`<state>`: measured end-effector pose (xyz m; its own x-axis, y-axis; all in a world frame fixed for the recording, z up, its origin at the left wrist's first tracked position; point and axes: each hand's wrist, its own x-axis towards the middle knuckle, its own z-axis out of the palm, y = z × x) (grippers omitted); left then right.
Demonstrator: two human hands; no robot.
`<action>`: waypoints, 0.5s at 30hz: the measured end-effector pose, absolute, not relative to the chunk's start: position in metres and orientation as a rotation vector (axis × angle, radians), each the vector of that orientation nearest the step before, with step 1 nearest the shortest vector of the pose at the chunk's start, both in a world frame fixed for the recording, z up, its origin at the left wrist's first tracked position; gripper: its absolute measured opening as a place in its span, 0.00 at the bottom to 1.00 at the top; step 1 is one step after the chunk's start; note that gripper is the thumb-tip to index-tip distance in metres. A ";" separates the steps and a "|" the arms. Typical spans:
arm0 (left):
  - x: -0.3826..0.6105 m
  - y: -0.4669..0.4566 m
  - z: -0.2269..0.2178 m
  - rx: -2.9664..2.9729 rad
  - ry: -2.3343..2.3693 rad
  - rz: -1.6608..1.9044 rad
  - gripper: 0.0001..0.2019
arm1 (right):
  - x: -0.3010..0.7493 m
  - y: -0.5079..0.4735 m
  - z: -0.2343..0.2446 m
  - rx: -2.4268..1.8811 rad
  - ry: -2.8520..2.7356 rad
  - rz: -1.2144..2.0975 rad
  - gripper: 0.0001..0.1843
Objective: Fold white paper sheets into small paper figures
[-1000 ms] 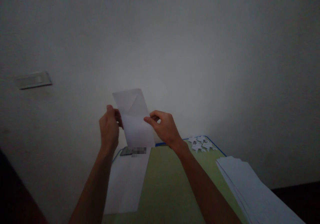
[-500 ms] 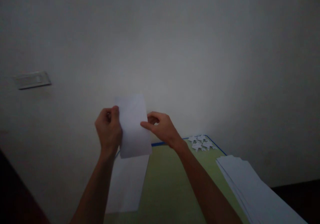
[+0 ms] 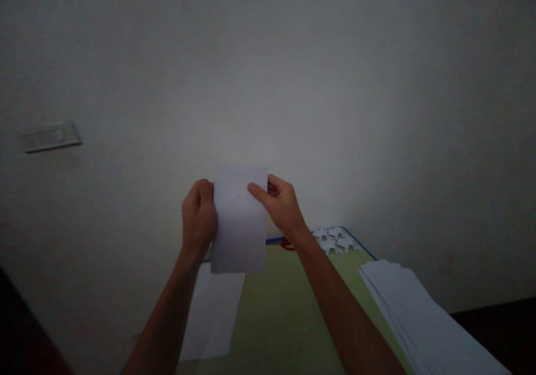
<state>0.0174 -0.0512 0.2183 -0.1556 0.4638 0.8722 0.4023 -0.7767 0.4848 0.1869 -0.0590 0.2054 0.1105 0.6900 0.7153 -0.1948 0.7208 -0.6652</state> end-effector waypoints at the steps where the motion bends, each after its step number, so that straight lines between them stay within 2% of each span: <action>1: 0.018 -0.050 0.218 2.005 1.017 2.122 0.21 | 0.189 -0.058 0.204 -0.464 -1.312 0.681 0.20; 6: 0.018 -0.048 0.216 2.007 0.956 2.101 0.23 | 0.192 -0.051 0.200 -0.457 -1.341 0.668 0.18; 11: 0.018 -0.044 0.215 1.939 0.956 2.145 0.13 | 0.192 -0.050 0.199 -0.478 -1.405 0.669 0.17; 15: 0.018 -0.038 0.214 1.829 0.974 2.204 0.11 | 0.195 -0.047 0.196 -0.504 -1.478 0.627 0.16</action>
<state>0.0183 -0.0383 0.2141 -0.2645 0.4725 0.8407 0.3033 -0.7867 0.5376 0.1951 -0.0472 0.1957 -0.0115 0.6629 0.7486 -0.0776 0.7458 -0.6616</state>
